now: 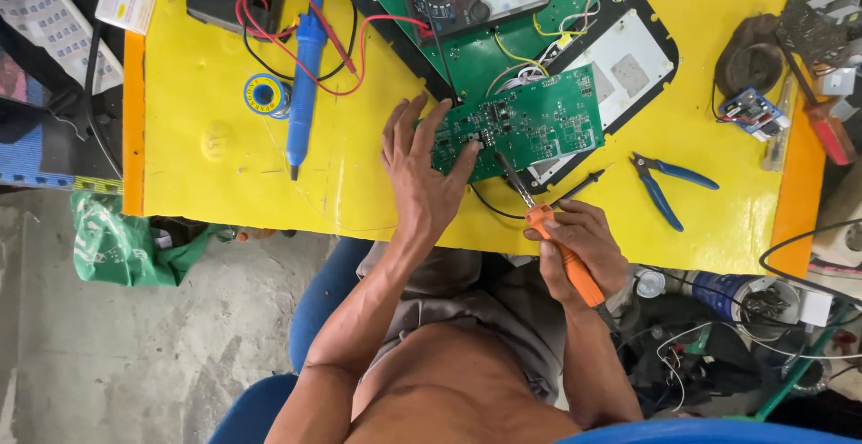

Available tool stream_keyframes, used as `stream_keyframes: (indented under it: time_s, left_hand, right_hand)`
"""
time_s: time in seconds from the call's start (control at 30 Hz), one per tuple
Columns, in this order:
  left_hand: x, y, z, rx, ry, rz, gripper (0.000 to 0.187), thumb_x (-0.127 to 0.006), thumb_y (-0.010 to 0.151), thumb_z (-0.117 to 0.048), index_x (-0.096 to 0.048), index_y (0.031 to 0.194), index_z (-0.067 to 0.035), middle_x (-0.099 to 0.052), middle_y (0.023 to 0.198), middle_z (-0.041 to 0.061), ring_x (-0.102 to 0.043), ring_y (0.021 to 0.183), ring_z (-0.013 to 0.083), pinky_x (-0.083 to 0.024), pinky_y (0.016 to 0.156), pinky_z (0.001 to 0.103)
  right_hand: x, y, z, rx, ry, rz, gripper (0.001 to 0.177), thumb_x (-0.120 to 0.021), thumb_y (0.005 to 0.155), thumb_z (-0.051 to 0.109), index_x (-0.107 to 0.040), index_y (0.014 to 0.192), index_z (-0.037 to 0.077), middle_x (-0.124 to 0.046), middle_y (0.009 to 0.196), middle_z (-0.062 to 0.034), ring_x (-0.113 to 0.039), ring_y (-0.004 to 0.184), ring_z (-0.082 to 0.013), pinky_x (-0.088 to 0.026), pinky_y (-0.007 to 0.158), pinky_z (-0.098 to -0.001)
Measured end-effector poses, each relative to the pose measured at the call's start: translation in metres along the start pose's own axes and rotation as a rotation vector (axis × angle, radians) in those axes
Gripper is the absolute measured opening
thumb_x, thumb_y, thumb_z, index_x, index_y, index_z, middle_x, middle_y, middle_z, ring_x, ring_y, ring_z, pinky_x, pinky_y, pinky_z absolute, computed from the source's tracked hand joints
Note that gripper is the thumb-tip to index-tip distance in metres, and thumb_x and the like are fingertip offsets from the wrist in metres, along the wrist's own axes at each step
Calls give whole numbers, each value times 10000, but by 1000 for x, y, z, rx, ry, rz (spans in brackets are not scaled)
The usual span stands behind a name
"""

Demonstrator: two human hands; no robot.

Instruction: The person uses a soldering iron to work on a green circuit board placed on a yellow table. They then use a multimeter to test the board and flip it over to inspect the other side.

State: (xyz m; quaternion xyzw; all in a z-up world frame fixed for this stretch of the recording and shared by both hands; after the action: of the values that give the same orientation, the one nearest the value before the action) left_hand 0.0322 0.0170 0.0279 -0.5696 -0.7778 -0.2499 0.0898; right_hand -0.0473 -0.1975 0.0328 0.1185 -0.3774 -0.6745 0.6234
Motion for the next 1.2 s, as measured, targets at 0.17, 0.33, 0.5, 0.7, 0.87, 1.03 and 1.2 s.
stream_keyframes:
  time_s: [0.17, 0.33, 0.5, 0.7, 0.87, 1.03, 1.2]
  left_hand:
    - [-7, -2, 14, 17, 1, -13, 603, -849, 870, -307, -603, 1407, -189, -520, 1413, 124, -376, 1442, 395, -307, 1128, 596]
    - [-10, -2, 19, 37, 5, -17, 626, -862, 846, -334, -608, 1403, -201, -534, 1386, 91, -374, 1428, 354, -311, 1134, 564]
    - [-11, -2, 19, 38, 1, -18, 624, -853, 854, -344, -602, 1403, -185, -533, 1382, 84, -366, 1424, 352, -305, 1140, 561]
    - [-10, -1, 15, 34, -14, -12, 610, -846, 873, -323, -594, 1406, -170, -527, 1382, 94, -358, 1423, 362, -292, 1150, 567]
    - [-9, -1, 15, 37, -12, -10, 606, -847, 873, -327, -597, 1401, -169, -530, 1383, 91, -356, 1426, 357, -289, 1152, 564]
    - [-8, -1, 14, 39, -13, 3, 609, -843, 880, -317, -587, 1411, -167, -522, 1389, 93, -348, 1429, 359, -276, 1157, 569]
    - [-8, -1, 13, 40, -18, 6, 600, -842, 886, -315, -587, 1409, -167, -521, 1389, 85, -343, 1435, 352, -275, 1158, 565]
  right_hand:
    - [-5, 0, 1, 19, 20, -36, 202, -755, 940, 73, -749, 1005, -118, -769, 817, -229, -760, 769, -386, -586, 920, -559]
    - [-5, -4, -4, 44, 34, -58, 203, -759, 937, 63, -751, 1004, -128, -766, 820, -250, -759, 754, -408, -594, 894, -556]
    - [-10, 0, 7, 28, 7, -77, 176, -769, 931, 40, -752, 1034, -101, -767, 848, -200, -762, 760, -360, -604, 878, -549]
    - [-9, -6, -1, 36, 41, -60, 220, -749, 933, 66, -749, 1021, -136, -769, 834, -235, -763, 748, -389, -618, 883, -575]
    - [-10, 0, 7, 20, 33, -63, 215, -735, 944, 68, -742, 1012, -136, -755, 824, -251, -757, 729, -412, -618, 875, -598]
    - [-10, -4, 2, 30, 54, -62, 224, -746, 924, 61, -745, 1012, -145, -763, 827, -262, -758, 737, -406, -616, 917, -618]
    - [-10, -6, 3, -10, 88, -74, 215, -745, 921, 54, -738, 1009, -142, -760, 841, -289, -761, 754, -432, -617, 908, -636]
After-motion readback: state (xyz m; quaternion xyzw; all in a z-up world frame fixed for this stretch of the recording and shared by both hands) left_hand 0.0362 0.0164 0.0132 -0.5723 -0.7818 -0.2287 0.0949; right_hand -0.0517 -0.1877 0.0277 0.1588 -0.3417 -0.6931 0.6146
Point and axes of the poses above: each hand's wrist, its own y-axis towards the middle knuckle, its own x-axis out of the back of the hand, z = x × y, the point moved 3 cm from there along y, towards the middle knuckle
